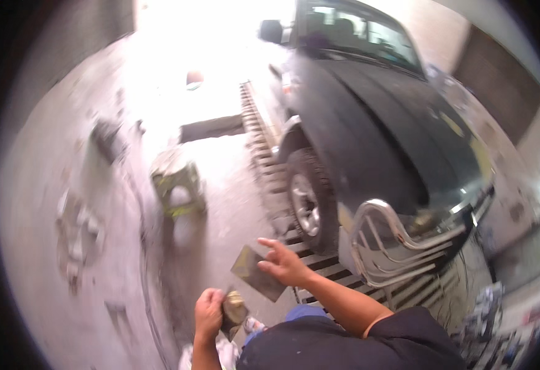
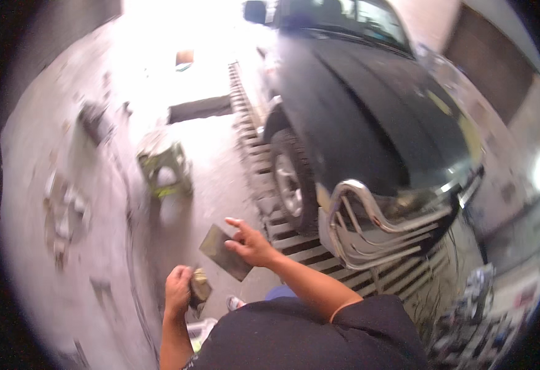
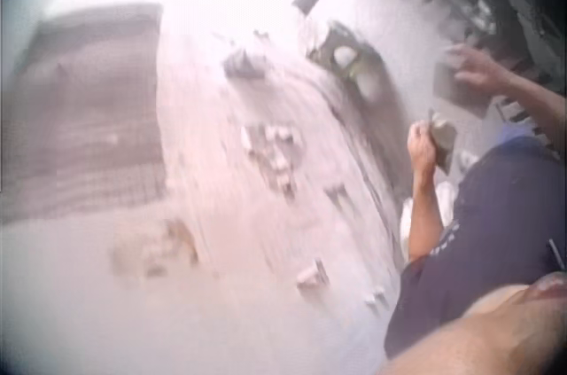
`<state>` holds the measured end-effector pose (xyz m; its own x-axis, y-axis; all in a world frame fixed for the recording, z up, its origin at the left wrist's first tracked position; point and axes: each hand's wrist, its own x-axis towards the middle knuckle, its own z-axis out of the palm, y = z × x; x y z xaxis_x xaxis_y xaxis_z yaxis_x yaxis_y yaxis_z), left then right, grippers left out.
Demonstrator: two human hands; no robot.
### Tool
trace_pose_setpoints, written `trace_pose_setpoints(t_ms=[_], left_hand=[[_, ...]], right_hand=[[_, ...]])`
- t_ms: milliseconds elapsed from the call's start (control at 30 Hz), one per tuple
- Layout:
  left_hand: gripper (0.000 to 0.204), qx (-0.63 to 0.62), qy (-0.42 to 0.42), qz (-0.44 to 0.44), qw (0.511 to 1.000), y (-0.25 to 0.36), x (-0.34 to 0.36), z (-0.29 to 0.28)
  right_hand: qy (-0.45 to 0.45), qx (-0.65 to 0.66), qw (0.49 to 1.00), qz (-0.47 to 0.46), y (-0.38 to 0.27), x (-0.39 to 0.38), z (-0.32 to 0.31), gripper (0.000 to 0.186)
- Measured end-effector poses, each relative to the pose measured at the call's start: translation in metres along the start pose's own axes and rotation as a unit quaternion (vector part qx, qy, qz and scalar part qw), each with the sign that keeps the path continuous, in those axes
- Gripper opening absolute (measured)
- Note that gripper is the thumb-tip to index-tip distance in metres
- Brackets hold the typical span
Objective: The person applies a yellowish body filler to the hood of a dark-colored vehicle using a metal spreader and a smaller scraper. They spread the filler across multiple areas of the hood, occasionally transferring material between tools and smoothing the surface.
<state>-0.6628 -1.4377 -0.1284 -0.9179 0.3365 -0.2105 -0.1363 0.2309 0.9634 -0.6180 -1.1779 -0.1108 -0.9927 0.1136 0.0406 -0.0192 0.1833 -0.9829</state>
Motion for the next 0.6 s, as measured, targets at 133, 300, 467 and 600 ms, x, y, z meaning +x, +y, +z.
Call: trace_pose_setpoints(t_ms=[133, 300, 467, 600], left_hand=[[0.027, -0.151, 0.022, 0.016, 0.988, -0.018, 0.064, -0.008], [0.026, -0.102, 0.038, 0.024, 0.994, -0.02, 0.134, 0.011], [0.022, -0.091, -0.012, 0.012, 0.996, -0.01, 0.207, 0.019], [0.012, -0.116, 0.017, 0.05, 0.992, -0.004, 0.282, 0.019]], right_hand=[[0.035, -0.089, 0.994, 0.058, -0.003, 0.016, -0.008, 0.061], [0.089, -0.072, 0.991, 0.069, 0.04, 0.034, -0.002, 0.065], [0.116, -0.066, 0.986, 0.097, 0.064, 0.084, -0.011, 0.068], [0.209, -0.136, 0.968, -0.018, 0.073, 0.142, -0.026, 0.071]])
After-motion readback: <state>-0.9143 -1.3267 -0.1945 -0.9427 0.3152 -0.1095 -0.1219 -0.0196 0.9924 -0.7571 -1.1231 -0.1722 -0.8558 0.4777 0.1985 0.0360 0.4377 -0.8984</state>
